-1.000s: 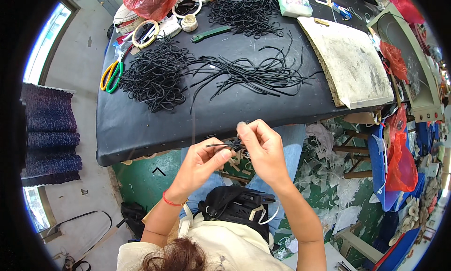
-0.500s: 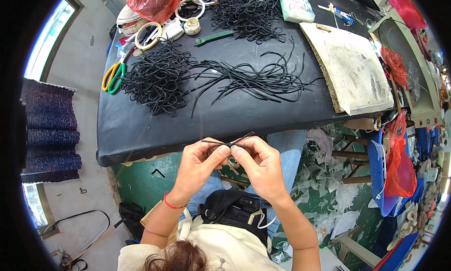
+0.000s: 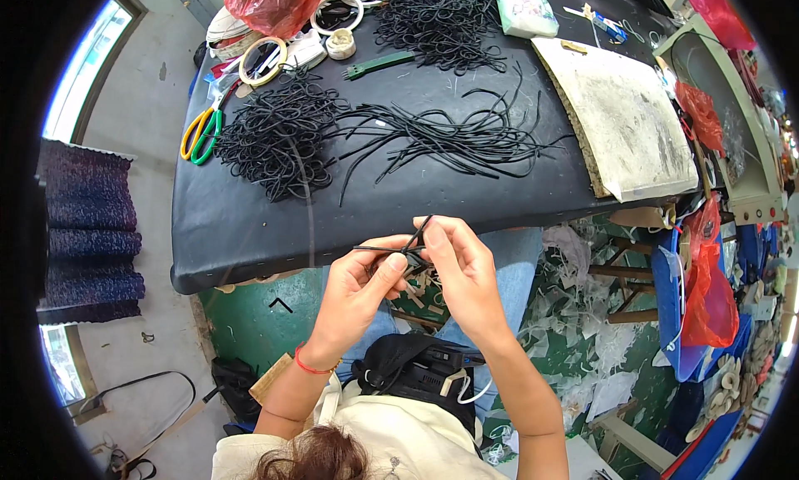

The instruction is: The person repeatedly picks up short black cords from a table, ties them into knots by hand, and places the finished knots into a red plastic basket. The workspace is cluttered with tools and materials, and another person is visible working in the background.

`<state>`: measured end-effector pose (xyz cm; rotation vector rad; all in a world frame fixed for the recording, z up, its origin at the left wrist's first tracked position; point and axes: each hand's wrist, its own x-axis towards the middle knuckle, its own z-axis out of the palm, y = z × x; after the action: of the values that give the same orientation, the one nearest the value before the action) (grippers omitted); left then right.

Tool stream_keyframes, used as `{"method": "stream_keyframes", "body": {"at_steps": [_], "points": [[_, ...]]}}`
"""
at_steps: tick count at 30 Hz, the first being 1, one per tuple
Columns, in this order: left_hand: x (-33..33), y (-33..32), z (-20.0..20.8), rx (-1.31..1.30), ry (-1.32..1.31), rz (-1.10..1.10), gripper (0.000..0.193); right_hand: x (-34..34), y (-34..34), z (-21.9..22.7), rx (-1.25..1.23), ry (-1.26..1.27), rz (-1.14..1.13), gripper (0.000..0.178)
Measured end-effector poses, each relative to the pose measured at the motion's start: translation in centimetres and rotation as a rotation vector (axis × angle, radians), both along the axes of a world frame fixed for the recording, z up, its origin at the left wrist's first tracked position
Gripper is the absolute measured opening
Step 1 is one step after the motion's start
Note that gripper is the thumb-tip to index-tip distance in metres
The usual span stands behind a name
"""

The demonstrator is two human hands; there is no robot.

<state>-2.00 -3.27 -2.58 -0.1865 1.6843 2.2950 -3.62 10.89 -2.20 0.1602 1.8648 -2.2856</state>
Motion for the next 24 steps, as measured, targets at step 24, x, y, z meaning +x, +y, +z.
{"method": "stream_keyframes", "body": {"at_steps": [24], "points": [[-0.9,-1.8,-1.3,0.085,-0.015,-0.163,0.015,0.6,-0.2,0.3,0.234,-0.028,0.099,0.019]]}}
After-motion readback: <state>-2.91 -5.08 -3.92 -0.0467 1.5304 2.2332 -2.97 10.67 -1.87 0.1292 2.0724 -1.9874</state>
